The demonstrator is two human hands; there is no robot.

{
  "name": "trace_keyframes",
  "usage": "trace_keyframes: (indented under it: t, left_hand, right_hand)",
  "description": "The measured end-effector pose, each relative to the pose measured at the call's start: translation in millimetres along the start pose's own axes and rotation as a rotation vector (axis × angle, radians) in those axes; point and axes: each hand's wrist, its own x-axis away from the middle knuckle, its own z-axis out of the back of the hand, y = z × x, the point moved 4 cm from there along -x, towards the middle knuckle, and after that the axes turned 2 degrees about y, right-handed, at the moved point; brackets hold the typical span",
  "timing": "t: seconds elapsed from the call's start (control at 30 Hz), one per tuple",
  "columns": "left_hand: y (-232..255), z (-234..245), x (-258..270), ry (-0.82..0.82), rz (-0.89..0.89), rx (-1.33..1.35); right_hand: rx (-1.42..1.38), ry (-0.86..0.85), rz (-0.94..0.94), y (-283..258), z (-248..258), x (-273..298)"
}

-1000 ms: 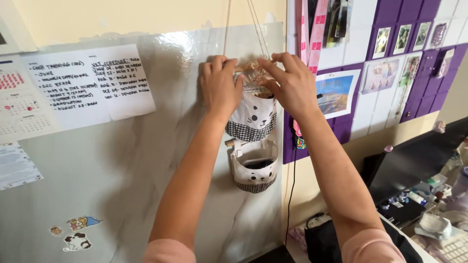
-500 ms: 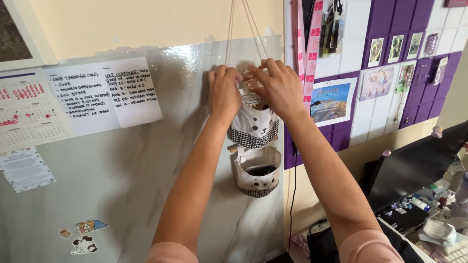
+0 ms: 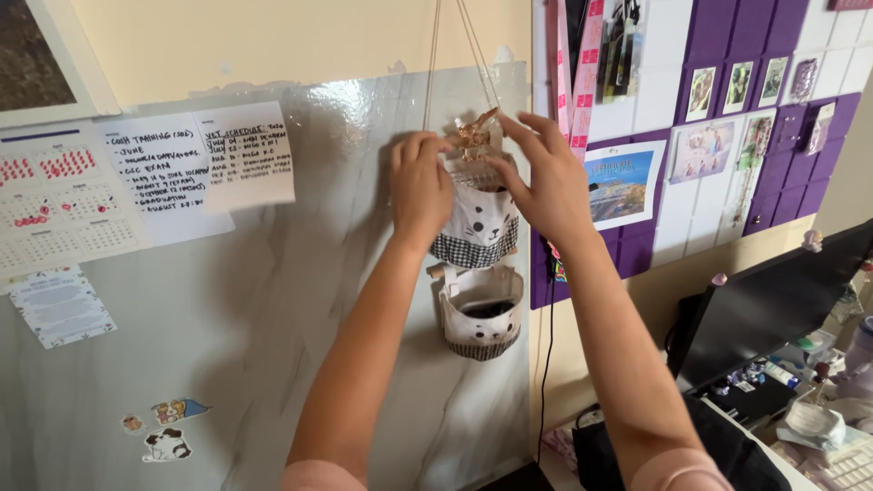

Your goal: Hanging a wall organizer and then assembling a decorative banner by stringing together cards with letters and dog photos.

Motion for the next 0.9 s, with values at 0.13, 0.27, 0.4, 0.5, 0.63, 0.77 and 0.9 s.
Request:
trace_keyframes:
  t: [0.13, 0.27, 0.4, 0.5, 0.63, 0.77, 0.9]
  left_hand:
    - [36.9, 30.5, 32.5, 0.040, 0.049, 0.036]
    - [46.2, 44.8, 79.8, -0.021, 0.203, 0.093]
    - [4.9, 27.7, 147.0, -0.033, 0.355, 0.111]
    - [-23.5, 6.4, 187.2, -0.143, 0.542, 0.178]
    - [-47.9, -15.6, 203.6, -0.075, 0.516, 0.285]
    - [-59.2, -33.7, 206.6, -0.082, 0.439, 0.314]
    - [-61.6, -49.8, 213.4, -0.057, 0.359, 0.331]
  right_hand:
    - [-0.092, 0.069, -0.076, -13.0, 13.3, 40.5]
    - [-0.277, 0.146, -0.373, 2.2, -1.7, 96.3]
    - [-0.391, 0.258, -0.683, 65.0, -42.7, 162.0]
    - [-0.248, 0.042, -0.571, 138.3, -110.4, 223.2]
    - [-0.776, -0.005, -0.783, 145.7, -152.0, 239.5]
    - [-1.121, -0.032, -1.008, 144.0, -169.0, 243.6]
    - [-1.143, -0.035, -1.040, 131.2, -163.0, 237.8]
